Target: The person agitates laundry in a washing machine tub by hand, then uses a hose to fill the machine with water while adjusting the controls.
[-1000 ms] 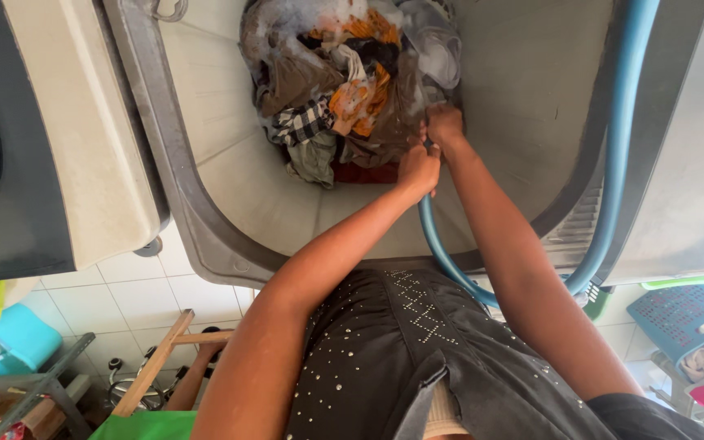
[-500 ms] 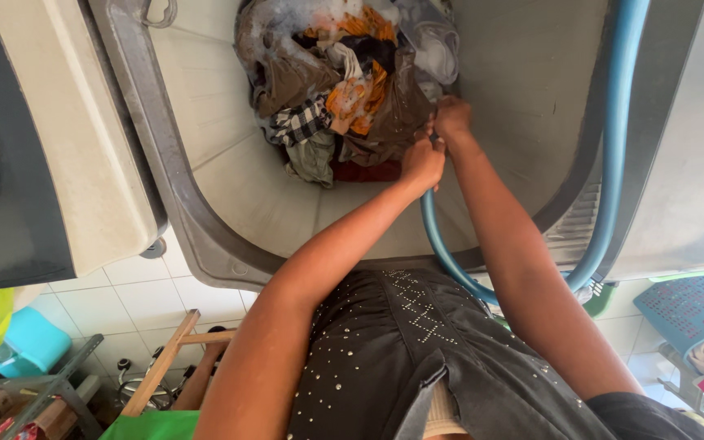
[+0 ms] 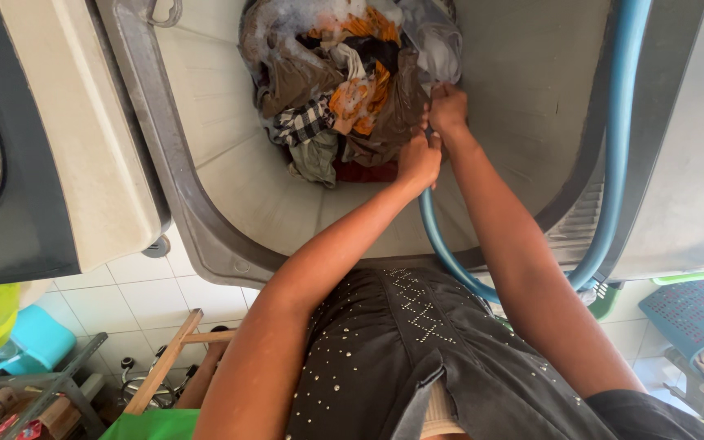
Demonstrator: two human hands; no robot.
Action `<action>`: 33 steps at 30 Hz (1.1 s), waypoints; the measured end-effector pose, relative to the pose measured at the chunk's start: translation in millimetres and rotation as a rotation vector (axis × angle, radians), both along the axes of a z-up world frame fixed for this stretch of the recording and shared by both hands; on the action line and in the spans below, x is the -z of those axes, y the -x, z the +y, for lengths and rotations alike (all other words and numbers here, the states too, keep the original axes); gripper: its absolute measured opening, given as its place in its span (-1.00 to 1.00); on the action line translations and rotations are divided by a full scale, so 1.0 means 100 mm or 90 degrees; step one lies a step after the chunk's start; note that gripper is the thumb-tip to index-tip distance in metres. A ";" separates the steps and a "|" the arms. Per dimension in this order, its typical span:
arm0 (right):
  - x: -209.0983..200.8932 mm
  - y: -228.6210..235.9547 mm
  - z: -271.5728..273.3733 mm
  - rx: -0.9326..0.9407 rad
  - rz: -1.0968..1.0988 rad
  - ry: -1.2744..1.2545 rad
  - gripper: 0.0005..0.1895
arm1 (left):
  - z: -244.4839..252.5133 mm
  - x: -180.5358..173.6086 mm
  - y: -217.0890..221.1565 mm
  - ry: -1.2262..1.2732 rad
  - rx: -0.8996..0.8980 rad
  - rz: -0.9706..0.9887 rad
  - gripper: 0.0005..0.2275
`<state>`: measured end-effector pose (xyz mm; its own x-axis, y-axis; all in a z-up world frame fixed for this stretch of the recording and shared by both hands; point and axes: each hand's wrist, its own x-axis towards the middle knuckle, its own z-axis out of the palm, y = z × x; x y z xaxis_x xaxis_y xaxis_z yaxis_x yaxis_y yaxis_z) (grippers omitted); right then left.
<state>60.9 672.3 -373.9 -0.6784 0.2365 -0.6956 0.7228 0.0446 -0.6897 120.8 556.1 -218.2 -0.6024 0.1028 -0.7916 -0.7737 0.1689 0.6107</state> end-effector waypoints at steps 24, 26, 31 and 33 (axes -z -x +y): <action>-0.29 0.02 -0.28 -0.108 0.004 -0.042 -0.74 | -0.10 -0.08 -0.11 -0.008 -0.080 0.040 -0.49; -0.22 0.00 -0.32 -0.143 -0.003 -0.020 -0.73 | -0.13 -0.10 -0.14 -0.013 -0.104 0.063 -0.43; -0.43 0.09 -0.51 -0.093 0.023 0.027 -0.75 | -0.20 -0.32 -0.05 0.040 -0.098 -0.002 -0.42; -0.53 0.18 -0.49 -0.088 0.023 -0.006 -0.76 | -0.20 -0.38 0.00 0.028 -0.105 0.035 -0.45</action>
